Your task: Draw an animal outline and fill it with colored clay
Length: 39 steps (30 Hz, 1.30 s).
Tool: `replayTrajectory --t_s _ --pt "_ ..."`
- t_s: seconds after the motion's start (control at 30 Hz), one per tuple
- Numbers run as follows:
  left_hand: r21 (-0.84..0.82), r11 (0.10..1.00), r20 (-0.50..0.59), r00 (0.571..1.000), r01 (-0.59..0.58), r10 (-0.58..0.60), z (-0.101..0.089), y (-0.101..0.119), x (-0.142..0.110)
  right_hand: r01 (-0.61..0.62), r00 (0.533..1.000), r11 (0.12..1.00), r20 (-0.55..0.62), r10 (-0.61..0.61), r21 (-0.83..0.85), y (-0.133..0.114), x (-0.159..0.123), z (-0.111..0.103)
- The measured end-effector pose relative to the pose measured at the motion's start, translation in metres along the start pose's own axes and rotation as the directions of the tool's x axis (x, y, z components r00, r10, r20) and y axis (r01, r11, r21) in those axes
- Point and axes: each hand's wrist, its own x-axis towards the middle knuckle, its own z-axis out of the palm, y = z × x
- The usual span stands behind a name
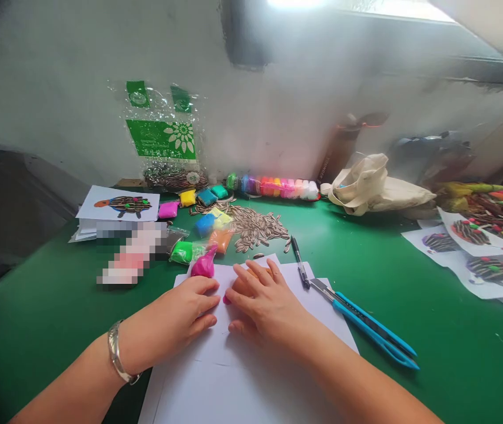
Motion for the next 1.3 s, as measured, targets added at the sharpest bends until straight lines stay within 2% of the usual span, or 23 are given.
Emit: replayTrajectory --t_s 0.33,0.57,0.67,0.77,0.83,0.97,1.07,1.2,1.3 --pt "0.026 1.0 0.024 1.0 0.003 -0.003 -0.003 0.002 0.0 0.056 0.998 0.997 -0.028 -0.058 -0.055 -0.005 0.001 -0.001" --pt "-0.002 1.0 0.007 1.0 0.008 -0.008 -0.001 0.001 0.0 0.078 0.997 0.997 0.006 -0.077 -0.022 -0.005 -0.001 -0.001" --pt "0.004 1.0 0.009 1.0 0.009 -0.009 -0.001 0.001 0.001 0.043 0.999 0.998 -0.028 -0.042 0.034 0.002 -0.003 -0.007" --pt "0.007 1.0 0.026 1.0 0.013 -0.013 -0.003 0.002 0.001 -0.053 0.991 0.995 -0.119 0.063 0.086 0.011 -0.005 -0.015" --pt "0.002 1.0 0.036 0.999 0.013 -0.013 -0.005 0.003 0.001 -0.064 0.984 0.994 -0.157 0.078 0.093 0.015 -0.005 -0.018" --pt "-0.018 1.0 0.028 0.999 0.017 -0.016 -0.006 0.004 -0.001 0.038 0.997 0.997 -0.067 -0.034 0.062 0.016 -0.005 -0.013" --pt "-0.038 0.999 0.007 1.0 0.011 -0.011 -0.005 0.002 -0.001 0.054 0.999 0.998 -0.009 -0.053 0.035 0.016 -0.005 -0.006" --pt "-0.037 0.999 0.017 1.0 0.015 -0.014 -0.004 0.002 0.0 0.055 0.999 0.998 -0.002 -0.055 0.042 0.019 -0.004 -0.004" --pt "-0.029 1.0 0.017 1.0 0.013 -0.013 -0.005 0.003 -0.001 0.04 0.999 0.996 -0.041 -0.036 0.085 0.021 -0.004 -0.005"
